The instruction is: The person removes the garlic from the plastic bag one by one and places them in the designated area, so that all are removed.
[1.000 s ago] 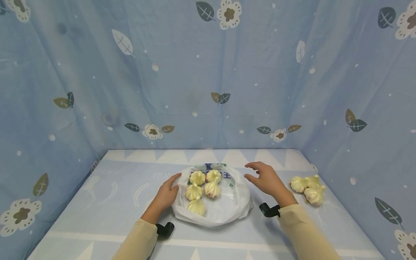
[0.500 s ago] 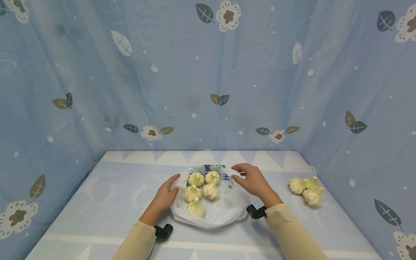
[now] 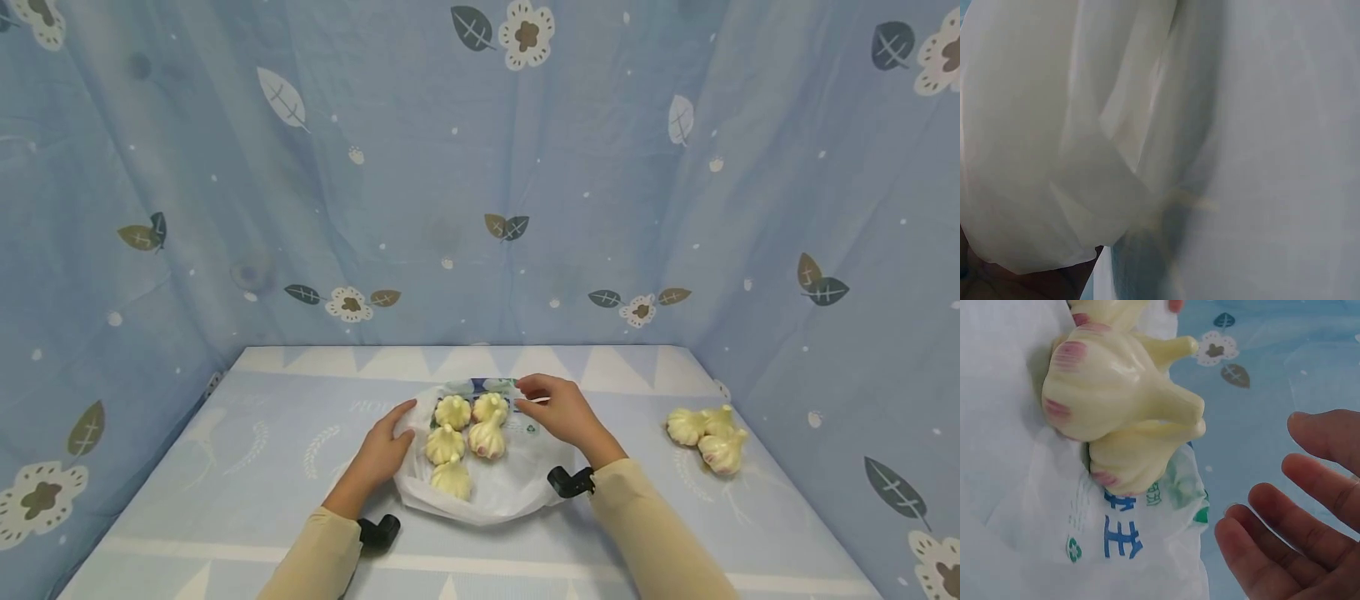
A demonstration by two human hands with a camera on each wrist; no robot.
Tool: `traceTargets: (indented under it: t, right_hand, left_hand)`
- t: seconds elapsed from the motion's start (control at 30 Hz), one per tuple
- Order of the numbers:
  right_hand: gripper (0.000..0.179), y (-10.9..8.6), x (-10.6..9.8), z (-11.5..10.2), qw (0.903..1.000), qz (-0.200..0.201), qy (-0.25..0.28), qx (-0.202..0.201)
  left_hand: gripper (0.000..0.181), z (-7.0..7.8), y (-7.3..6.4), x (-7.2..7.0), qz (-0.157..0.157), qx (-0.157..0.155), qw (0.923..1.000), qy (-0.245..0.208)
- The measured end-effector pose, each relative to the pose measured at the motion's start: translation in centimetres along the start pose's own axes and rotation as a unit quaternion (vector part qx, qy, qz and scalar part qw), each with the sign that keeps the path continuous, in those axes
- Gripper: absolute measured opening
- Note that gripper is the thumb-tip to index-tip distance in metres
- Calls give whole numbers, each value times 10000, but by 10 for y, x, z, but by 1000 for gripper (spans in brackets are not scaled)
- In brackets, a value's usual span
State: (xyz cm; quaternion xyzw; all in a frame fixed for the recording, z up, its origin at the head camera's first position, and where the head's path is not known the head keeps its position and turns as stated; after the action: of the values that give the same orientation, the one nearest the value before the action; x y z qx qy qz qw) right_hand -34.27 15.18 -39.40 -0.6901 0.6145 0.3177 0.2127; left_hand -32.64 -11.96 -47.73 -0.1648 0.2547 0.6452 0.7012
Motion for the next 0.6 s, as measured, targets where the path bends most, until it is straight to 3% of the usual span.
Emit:
traceTargets:
  t: [0.3, 0.6]
  right_hand:
    - [34, 5, 21, 17, 9962, -520, 238, 655]
    - [29, 4, 33, 17, 9934, -771, 572, 630]
  left_hand:
    - [54, 3, -8, 3, 62, -29, 10000, -41]
    - [55, 8, -13, 4, 105, -52, 9999, -16]
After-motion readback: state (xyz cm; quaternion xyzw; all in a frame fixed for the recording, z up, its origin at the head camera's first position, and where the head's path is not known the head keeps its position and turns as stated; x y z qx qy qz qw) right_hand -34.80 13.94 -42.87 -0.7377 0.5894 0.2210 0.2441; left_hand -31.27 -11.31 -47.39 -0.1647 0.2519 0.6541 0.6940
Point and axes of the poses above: each hand's wrist, its own y-axis towards the middle knuckle, its own x-axis out of the palm, z = x × y, the point moved 10 cm from there along y, towards the middle knuckle, and after that the axes turned 8 degrees about x, right-handed, at the moved point
